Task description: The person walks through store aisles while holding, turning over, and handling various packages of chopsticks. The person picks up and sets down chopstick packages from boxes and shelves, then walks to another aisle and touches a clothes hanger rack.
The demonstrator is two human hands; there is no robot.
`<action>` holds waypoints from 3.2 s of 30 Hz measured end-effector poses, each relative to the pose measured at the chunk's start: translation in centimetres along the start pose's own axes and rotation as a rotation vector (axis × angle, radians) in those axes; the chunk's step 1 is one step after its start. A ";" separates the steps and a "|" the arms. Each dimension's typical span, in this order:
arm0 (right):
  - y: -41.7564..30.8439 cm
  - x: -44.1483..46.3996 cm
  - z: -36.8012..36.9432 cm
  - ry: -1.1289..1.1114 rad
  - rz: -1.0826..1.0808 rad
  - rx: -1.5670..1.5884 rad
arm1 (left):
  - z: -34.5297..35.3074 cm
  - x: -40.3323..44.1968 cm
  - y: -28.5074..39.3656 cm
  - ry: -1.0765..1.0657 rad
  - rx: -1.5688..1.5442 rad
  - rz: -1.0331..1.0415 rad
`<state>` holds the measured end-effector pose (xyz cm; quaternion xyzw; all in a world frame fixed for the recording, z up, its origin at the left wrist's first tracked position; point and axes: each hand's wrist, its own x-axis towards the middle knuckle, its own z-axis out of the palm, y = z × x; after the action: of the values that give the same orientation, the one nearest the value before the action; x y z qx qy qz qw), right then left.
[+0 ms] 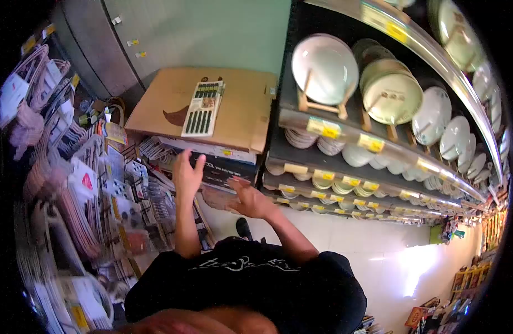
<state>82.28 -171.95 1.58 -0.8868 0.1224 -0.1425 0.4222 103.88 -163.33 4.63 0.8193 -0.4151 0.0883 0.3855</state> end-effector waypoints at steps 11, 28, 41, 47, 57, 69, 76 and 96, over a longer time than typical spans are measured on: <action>3.2 16.7 -2.1 0.296 0.255 0.698 | 4.5 11.6 -5.0 -0.033 0.202 -0.193; 4.6 19.5 -6.5 -0.039 0.560 1.285 | 6.1 6.4 -6.5 0.129 -0.350 -0.363; 8.3 2.6 -5.7 -0.452 0.462 0.879 | 2.3 -12.8 7.3 -0.101 -0.973 -0.932; 5.4 -5.6 -3.0 -0.637 0.324 1.182 | -0.4 -22.6 14.3 -0.005 -1.040 -0.912; -7.4 -16.0 6.3 -1.154 -0.095 0.912 | -11.2 -44.0 20.3 0.414 -0.866 -0.839; -25.1 -39.5 22.5 -1.739 -0.176 0.857 | -23.0 -73.3 30.8 0.964 -0.522 -0.967; -30.9 -49.9 29.8 -1.791 -0.227 0.913 | -25.7 -81.9 33.1 1.281 -0.555 -0.967; -60.3 -62.4 57.8 -2.492 -0.333 0.777 | -49.8 -101.3 25.0 1.677 -0.110 -1.096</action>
<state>50.73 -72.69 4.69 -0.2486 -0.5055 0.6900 0.4545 29.10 -75.18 5.71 0.5517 0.4218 0.4281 0.5783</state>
